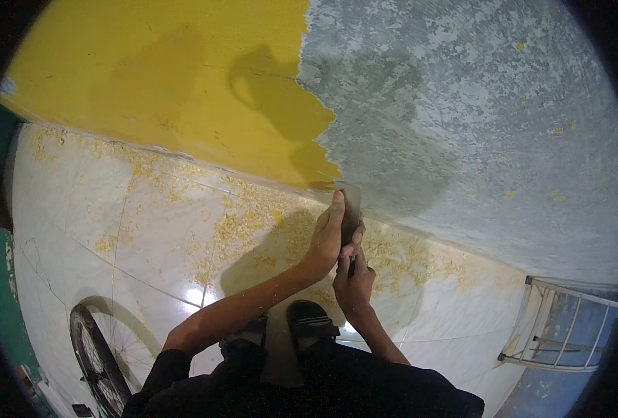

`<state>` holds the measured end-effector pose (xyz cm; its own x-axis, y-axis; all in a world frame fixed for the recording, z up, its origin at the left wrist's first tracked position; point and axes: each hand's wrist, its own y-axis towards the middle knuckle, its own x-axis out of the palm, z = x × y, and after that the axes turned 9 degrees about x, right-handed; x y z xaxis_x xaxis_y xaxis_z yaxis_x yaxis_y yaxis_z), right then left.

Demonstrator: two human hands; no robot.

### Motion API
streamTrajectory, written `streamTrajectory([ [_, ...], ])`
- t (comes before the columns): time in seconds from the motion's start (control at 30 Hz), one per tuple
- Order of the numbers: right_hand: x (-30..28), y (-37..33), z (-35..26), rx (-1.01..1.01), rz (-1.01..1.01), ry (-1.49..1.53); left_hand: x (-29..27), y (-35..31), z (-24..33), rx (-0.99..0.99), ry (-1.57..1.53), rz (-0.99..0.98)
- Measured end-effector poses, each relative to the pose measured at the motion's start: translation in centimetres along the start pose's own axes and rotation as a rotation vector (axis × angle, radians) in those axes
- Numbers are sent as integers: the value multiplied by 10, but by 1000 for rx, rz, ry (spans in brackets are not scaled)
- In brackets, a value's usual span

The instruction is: Scraping old paint off a wall using a putty knife and cleaning up debris.

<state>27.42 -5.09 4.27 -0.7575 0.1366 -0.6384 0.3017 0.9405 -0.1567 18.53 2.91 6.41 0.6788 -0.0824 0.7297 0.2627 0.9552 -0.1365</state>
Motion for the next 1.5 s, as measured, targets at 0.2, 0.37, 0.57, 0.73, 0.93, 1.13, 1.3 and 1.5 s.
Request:
streamTrajectory([
  [0.2, 0, 1, -3, 18, 37, 7, 4, 2, 4, -24, -39, 6],
  [0.37, 8, 2, -7, 70, 8, 44, 2, 2, 3, 38, 79, 37],
  [0.57, 35, -6, 9, 45, 68, 234, 7, -3, 10, 90, 184, 108],
  [0.73, 46, -9, -6, -61, 140, 321, -3, -4, 12, 160, 190, -44],
  [0.93, 36, -12, -4, -40, 105, 340, 5, -9, 28, 68, 142, -58],
  [1.13, 26, -4, -6, -29, 156, 248, 11, -4, 24, 84, 94, -72],
  [1.3, 21, 5, -14, -215, 124, 82, 15, -2, 31, 86, 82, -27],
  [1.5, 15, 0, -23, 7, 102, 123, 14, -5, 22, 68, 63, -62],
])
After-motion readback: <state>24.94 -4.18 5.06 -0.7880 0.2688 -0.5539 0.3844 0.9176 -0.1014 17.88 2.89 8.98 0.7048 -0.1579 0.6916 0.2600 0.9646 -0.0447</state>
